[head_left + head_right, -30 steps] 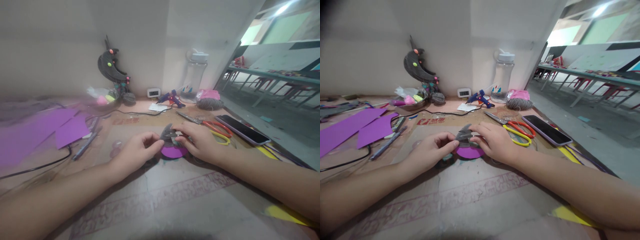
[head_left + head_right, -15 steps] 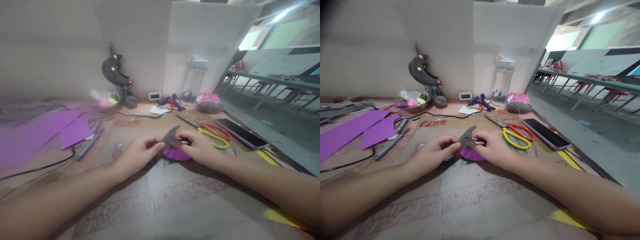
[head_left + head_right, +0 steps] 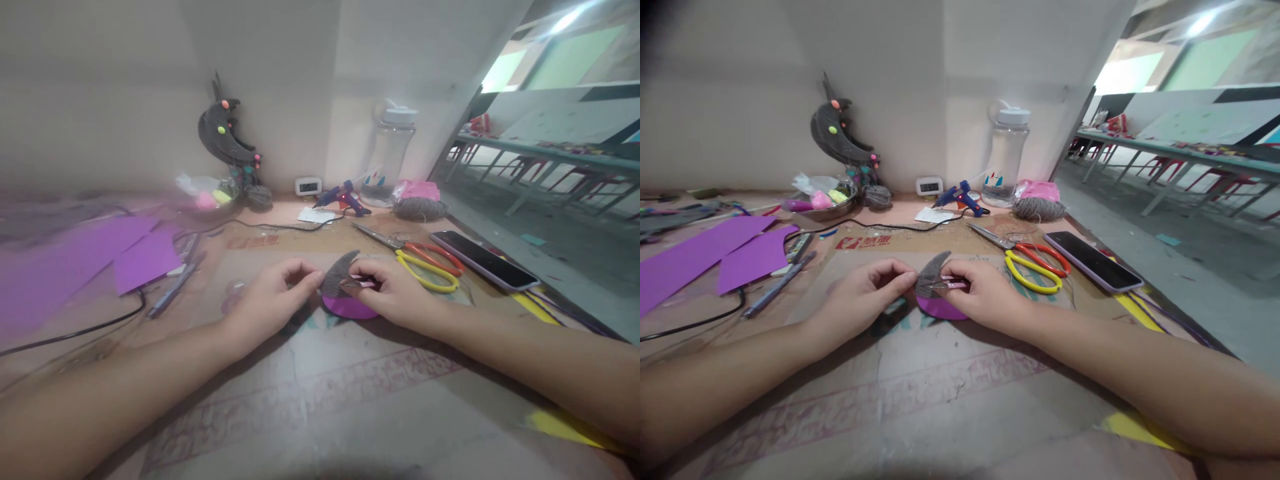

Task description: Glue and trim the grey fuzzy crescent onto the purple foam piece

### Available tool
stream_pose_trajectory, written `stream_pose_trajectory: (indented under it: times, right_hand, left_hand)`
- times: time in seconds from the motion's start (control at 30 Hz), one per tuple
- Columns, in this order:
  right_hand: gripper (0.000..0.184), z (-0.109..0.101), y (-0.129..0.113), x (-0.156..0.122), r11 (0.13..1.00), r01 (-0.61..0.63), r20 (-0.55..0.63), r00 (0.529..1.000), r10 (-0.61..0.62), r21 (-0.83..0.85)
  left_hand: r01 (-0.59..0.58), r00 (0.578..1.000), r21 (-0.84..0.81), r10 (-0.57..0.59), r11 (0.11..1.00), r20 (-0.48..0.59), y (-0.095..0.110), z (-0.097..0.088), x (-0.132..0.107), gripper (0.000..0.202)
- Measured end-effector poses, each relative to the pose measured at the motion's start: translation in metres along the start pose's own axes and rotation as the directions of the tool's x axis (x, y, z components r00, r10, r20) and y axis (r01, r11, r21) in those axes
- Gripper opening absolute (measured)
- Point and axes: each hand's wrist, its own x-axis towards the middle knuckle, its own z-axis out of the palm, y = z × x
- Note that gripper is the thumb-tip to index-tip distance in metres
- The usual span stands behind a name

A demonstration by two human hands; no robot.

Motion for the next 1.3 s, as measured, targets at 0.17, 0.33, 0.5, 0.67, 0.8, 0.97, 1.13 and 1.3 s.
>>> stream_pose_trajectory:
  times: [0.17,0.33,0.5,0.67,0.8,0.97,1.13,1.3]
  right_hand:
    - [0.019,-0.001,0.002,0.001,1.0,-0.008,-0.021,1.0,0.008,0.0]
    - [0.021,-0.002,0.001,0.001,1.0,-0.005,-0.009,1.0,0.005,0.019]
    - [0.021,-0.002,0.001,0.002,0.999,-0.026,-0.014,1.0,0.026,0.036]
    - [0.018,-0.002,0.004,0.002,0.999,-0.003,-0.013,1.0,0.003,0.041]
    - [0.018,-0.001,0.004,0.001,0.999,-0.008,-0.011,1.0,0.008,0.042]
    - [0.022,-0.002,0.004,0.001,0.998,-0.044,-0.018,0.999,0.045,0.044]
    - [0.025,-0.003,0.003,0.001,0.994,-0.073,-0.031,0.997,0.075,0.079]
    - [0.027,-0.002,0.001,0.001,0.992,-0.088,-0.026,0.996,0.091,0.085]
  left_hand:
    - [-0.029,0.999,-0.106,0.024,0.994,-0.047,-0.004,0.001,0.003,0.031]
    - [-0.042,0.999,-0.058,0.04,0.997,-0.035,-0.007,0.002,0.003,0.023]
    - [-0.041,0.999,-0.063,0.042,0.997,0.02,-0.004,0.001,0.002,0.025]
    - [-0.025,0.999,0.055,0.024,0.998,0.025,0.003,-0.001,0.0,0.026]
    - [-0.023,1.0,0.079,0.021,0.997,0.02,0.005,-0.001,-0.001,0.026]
    - [-0.022,1.0,0.044,0.021,0.999,0.022,0.003,0.0,-0.001,0.03]
    - [-0.052,0.998,0.032,0.05,0.998,0.042,0.004,0.001,-0.001,0.029]
    - [-0.063,0.998,0.096,0.061,0.993,0.028,0.008,0.001,-0.003,0.015]
